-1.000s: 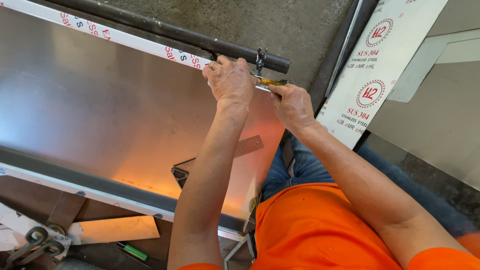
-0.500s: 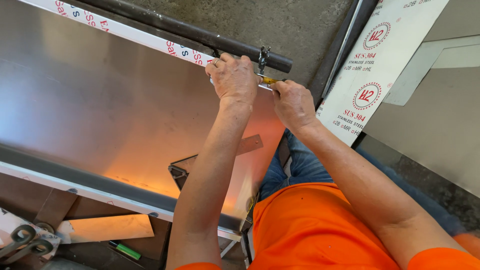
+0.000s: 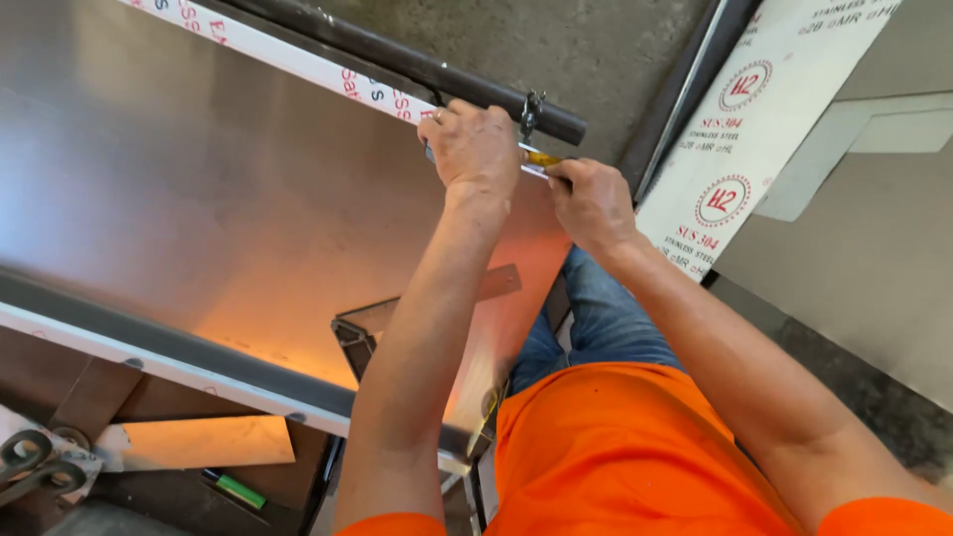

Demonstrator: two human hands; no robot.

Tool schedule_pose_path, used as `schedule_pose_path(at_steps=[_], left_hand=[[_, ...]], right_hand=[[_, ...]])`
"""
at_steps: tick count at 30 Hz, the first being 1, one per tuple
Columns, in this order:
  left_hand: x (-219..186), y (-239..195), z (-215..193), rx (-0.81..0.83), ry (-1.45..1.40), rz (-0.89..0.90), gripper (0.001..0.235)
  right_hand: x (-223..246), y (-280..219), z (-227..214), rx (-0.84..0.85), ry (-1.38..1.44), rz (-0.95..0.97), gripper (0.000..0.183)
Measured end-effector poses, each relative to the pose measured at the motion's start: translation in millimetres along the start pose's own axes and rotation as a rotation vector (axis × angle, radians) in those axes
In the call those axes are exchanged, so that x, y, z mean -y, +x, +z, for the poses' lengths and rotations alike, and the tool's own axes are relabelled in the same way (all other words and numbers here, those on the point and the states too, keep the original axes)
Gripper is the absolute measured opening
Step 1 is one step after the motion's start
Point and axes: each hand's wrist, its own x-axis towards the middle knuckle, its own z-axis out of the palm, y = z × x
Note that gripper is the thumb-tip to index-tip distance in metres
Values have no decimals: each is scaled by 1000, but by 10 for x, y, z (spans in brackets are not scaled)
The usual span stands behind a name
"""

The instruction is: The recorder uses a measuring tape and square ruler to measure and mark stainless steel plates before fitting a metal component.

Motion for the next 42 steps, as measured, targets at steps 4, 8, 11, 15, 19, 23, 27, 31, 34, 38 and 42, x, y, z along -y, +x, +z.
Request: schedule_pose_path(at_steps=[4,8,11,15,19,23,27,31,34,38,42], left_hand=[[0,80,19,41,32,-35,36],[24,38,-11,31,34,-27,39],[11,42,-17,54,8,-25,44],[14,48,72,15,23,-30,40],[22,40,-8,27,-9,-44,46],[92,-60,-53,-27,-25,0,49],[572,-235,86,43,-794,48,33],[1178,-769,355,-119,-1436,-4,42],[1667,-1062,721,-247,-1489,-279,66],[2174,-1511,1537,-575,-553,-451,67],[2188,-1679,1600,-510,-340,-560,69]], right_hand=[[83,80,35,-30,-7,24,13],[163,92,27,-7,-37,75,12],[194,103,-12,9,-53,114,12],[214,111,-8,32,-54,121,13],[134,153,47,39,-93,129,12],[-29,-10,68,483,-258,39,15],[-149,-726,31,773,-93,138,22],[-435,-1089,12,871,-44,235,25],[-537,-1098,-32,837,-44,458,28],[-283,-1156,73,555,-118,183,33],[255,-912,412,494,-125,-157,57]])
